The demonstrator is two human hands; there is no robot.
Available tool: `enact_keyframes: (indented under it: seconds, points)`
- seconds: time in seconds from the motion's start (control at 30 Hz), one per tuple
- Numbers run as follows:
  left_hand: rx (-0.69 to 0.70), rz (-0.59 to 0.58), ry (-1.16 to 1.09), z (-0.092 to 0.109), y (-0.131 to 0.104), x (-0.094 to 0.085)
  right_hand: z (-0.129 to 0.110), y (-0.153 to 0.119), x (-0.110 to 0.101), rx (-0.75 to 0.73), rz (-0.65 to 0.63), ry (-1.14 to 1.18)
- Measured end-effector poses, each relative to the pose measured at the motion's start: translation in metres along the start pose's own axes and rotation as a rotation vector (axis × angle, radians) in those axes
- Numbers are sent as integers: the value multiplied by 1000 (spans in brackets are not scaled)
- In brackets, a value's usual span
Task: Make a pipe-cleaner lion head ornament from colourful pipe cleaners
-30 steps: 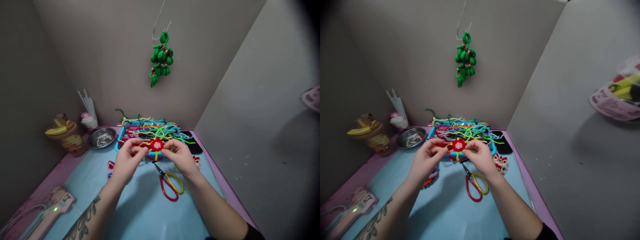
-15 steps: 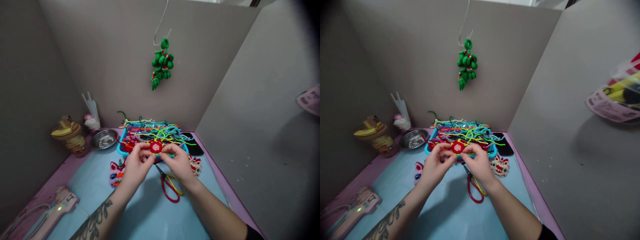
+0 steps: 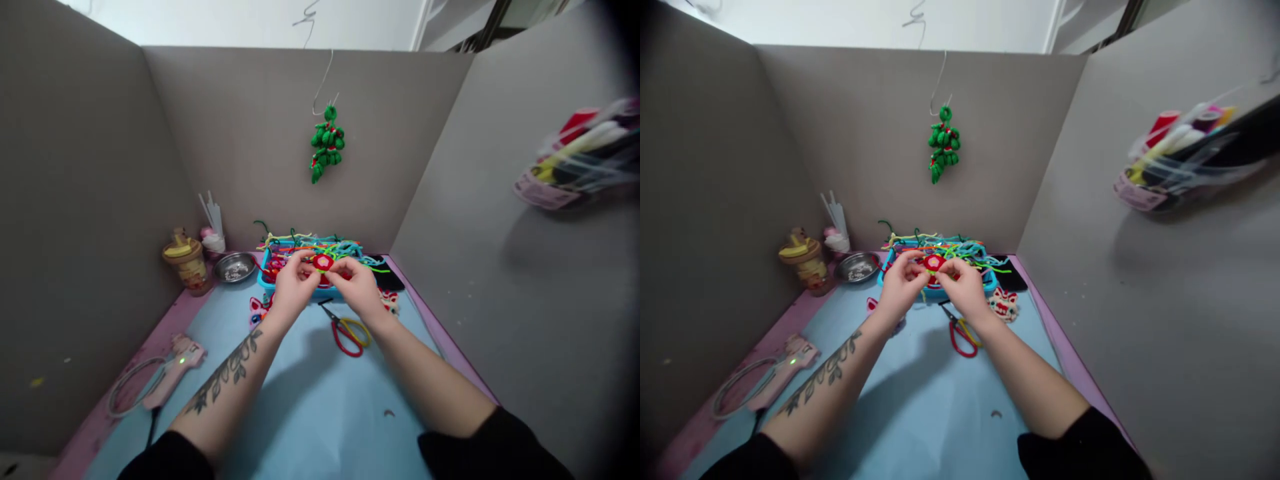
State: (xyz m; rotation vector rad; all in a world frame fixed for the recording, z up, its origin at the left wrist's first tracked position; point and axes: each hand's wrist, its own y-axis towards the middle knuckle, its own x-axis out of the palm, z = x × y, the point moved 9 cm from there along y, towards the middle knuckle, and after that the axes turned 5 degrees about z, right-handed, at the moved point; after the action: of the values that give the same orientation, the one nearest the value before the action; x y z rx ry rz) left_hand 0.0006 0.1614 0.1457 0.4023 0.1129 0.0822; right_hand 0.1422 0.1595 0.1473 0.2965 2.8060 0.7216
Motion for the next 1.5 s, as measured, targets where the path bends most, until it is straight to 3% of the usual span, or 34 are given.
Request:
enact_keyframes:
  seconds: [0.1, 0.2, 0.37, 0.53, 0.67, 0.8, 0.9, 1.07, 1.37, 1.5]
  points:
    - [35, -78, 54, 9, -21, 4, 2, -26, -7, 28, 15, 41]
    - [-23, -99, 26, 3, -57, -3, -1, -62, -11, 18, 6, 15]
    - [-149, -29, -41, -23, -119, -24, -13, -117, -6, -77, -19, -161]
    - [-19, 151, 81, -33, -153, -47, -22, -148, 2, -284, -16, -283]
    - [69, 236, 236, -35, -156, -56, -16, -162, -2, -391, 61, -328]
    - [76, 131, 281, -40, -150, -49, -9, -166, -9, -451, 120, -335]
    - [36, 26, 264, -49, -149, -41, 3, -162, -13, -412, 149, -320]
    - [56, 8, 210, -56, -150, -33, 24, -156, -14, -309, 155, -279]
    - [-245, -119, -113, -83, -157, -12, 29, -161, -3, -276, 75, -202]
    - [-296, -158, -215, -86, -159, -5, 30, -165, 3, -293, 52, -182]
